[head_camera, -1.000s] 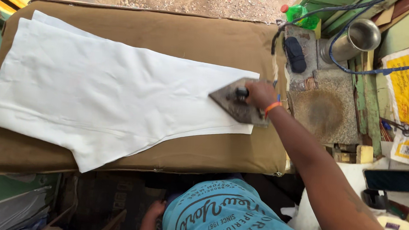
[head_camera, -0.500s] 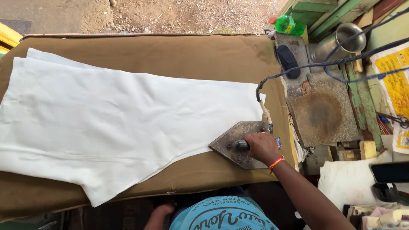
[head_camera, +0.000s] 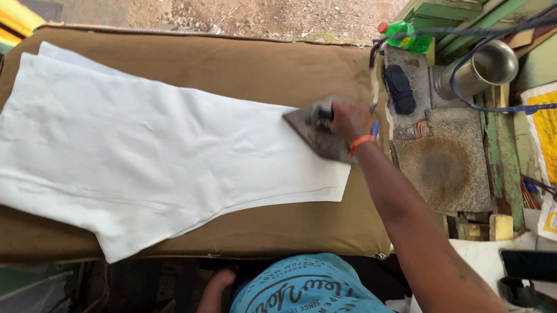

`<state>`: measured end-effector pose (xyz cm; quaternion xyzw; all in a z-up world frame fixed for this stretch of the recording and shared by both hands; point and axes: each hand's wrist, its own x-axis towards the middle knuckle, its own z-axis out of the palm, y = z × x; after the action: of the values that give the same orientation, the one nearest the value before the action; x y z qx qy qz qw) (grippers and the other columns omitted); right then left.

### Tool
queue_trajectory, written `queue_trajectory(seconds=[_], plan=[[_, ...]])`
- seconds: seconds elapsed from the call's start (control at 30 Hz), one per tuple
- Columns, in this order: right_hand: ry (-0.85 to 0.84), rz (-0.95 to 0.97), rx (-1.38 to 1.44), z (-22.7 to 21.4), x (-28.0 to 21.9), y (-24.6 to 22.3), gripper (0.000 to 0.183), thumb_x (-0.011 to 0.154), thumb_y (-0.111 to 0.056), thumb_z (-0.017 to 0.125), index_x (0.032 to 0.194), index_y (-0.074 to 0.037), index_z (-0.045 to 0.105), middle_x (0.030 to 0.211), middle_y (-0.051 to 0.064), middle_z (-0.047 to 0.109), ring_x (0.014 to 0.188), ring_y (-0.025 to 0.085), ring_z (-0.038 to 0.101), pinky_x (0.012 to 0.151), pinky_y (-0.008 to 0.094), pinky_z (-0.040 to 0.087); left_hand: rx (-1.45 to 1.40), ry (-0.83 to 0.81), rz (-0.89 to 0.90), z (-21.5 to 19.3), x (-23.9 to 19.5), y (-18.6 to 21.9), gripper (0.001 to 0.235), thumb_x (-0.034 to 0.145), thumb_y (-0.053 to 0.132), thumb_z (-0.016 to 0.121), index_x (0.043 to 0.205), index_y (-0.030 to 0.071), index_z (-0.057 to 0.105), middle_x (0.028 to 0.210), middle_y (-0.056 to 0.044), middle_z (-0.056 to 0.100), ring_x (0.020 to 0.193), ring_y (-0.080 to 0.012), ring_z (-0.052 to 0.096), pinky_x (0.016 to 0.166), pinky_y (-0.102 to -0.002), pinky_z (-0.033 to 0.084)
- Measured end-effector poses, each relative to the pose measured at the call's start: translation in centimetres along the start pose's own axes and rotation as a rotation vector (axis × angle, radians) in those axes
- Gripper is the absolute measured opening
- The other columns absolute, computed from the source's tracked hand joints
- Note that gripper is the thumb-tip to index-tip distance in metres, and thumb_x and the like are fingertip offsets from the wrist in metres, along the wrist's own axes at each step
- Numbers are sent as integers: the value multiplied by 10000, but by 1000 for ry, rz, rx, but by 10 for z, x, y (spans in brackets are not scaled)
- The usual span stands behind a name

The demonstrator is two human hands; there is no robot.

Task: The person irons a white garment on a brown ironing board using a heavy metal iron. They repeatedly smooth the fabric with their hands, fold the garment, and move the iron across different sections to remove wrinkles.

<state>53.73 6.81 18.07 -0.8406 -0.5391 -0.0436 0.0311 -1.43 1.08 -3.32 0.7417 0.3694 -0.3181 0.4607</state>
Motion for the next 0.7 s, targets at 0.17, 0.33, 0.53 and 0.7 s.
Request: queue_trajectory(seconds=[0.17, 0.33, 0.53, 0.7], plan=[[-70, 18, 18, -1, 66, 26, 157, 826, -213, 704, 974, -161, 718, 870, 144, 752, 826, 354, 734, 727, 489, 546, -328, 145, -285, 27, -24, 19, 512, 982, 395, 470, 1414, 149, 594, 1433, -207, 579, 1337, -405, 548, 1111, -445, 459], [-133, 18, 33, 11, 65, 30, 186, 798, -227, 704, 973, -167, 724, 885, 159, 751, 846, 372, 727, 722, 495, 546, -360, 172, -297, 60, -24, 28, 566, 1018, 490, 411, 1392, 117, 614, 1404, -222, 615, 1313, -437, 562, 1090, -460, 470], [-171, -20, 172, -6, -14, 0, 156, 762, -219, 704, 899, -147, 723, 878, 168, 732, 857, 411, 701, 738, 534, 541, -199, 130, -280, 50, -11, 7, 608, 1056, 538, 408, 1253, 44, 704, 1325, -253, 647, 1260, -429, 609, 1067, -469, 486], [-342, -122, 192, -37, -125, -50, 204, 703, -189, 739, 893, -148, 677, 821, 141, 720, 797, 373, 707, 676, 525, 536, -18, 22, -192, 20, 4, 1, 460, 957, 397, 494, 1257, 136, 725, 1372, -153, 639, 1257, -350, 642, 1074, -450, 498]])
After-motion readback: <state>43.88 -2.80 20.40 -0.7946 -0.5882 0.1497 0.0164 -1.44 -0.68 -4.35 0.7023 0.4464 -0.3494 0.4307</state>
